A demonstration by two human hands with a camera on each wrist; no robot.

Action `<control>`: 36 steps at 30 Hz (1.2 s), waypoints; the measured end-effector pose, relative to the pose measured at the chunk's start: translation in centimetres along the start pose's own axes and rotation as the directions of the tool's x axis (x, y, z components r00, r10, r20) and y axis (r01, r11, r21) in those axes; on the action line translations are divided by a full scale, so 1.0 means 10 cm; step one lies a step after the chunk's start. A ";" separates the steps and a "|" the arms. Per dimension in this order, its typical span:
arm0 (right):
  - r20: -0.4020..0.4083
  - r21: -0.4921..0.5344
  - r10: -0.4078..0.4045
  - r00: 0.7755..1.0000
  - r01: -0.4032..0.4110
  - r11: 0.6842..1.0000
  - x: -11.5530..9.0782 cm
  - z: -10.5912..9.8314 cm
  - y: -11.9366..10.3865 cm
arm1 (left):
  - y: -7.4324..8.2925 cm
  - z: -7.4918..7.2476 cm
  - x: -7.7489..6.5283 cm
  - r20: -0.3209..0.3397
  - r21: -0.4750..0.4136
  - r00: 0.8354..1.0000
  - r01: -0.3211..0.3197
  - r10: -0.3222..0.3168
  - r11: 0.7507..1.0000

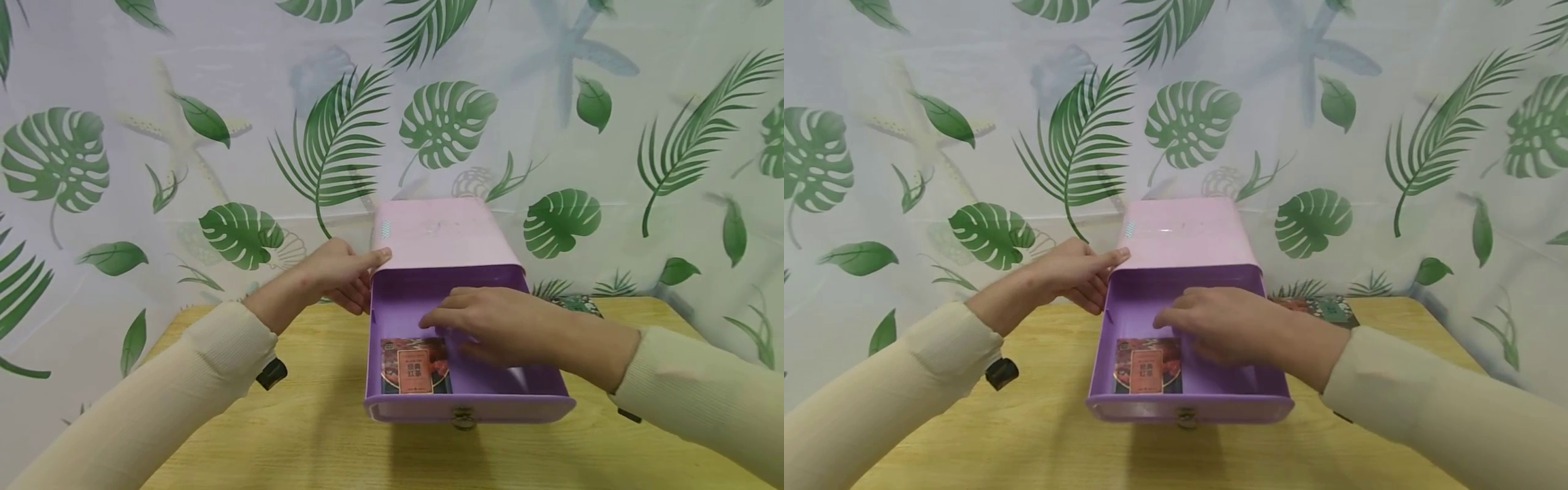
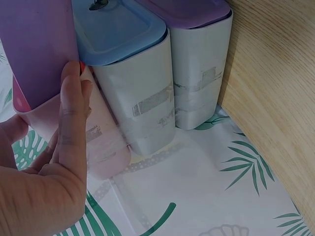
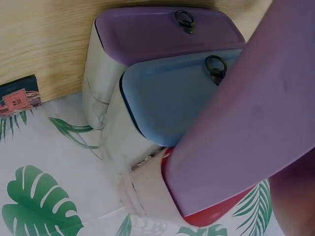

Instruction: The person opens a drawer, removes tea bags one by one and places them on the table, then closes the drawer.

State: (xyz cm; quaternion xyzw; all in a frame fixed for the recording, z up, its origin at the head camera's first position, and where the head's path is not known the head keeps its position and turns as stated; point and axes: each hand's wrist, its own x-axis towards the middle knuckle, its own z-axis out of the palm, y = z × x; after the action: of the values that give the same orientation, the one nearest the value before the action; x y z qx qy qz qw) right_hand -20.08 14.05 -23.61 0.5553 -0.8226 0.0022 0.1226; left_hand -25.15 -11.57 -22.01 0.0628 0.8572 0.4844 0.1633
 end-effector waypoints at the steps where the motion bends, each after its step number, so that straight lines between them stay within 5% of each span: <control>1: 0.008 0.008 -0.013 1.000 0.013 1.000 0.01 0.00 0.00 | 0.00 0.00 0.00 0.003 0.000 1.000 -0.001 0.001 1.000; 9: 0.118 0.091 -0.143 0.983 0.133 0.987 0.09 0.03 -0.02 | 0.00 0.00 0.02 0.009 0.001 1.000 0.007 -0.007 1.000; 17: 0.269 0.045 -0.088 0.959 0.079 0.996 0.12 0.06 -0.08 | 0.00 0.00 0.01 0.018 -0.003 1.000 0.003 -0.003 1.000; 29: 0.084 0.025 -0.202 0.976 0.201 0.979 0.13 0.08 -0.04 | 0.00 0.00 0.01 0.007 -0.005 1.000 0.003 -0.003 1.000; 36: -0.012 0.026 -0.158 0.987 0.158 0.987 0.06 0.04 -0.01 | 0.00 0.01 0.00 0.004 -0.008 1.000 -0.001 0.001 1.000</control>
State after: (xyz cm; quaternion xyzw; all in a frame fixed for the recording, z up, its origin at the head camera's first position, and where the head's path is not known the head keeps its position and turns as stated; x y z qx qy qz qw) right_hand -20.31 13.46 -23.91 0.6205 -0.7751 0.0063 0.1189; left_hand -25.16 -11.49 -22.04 0.0634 0.8548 0.4879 0.1651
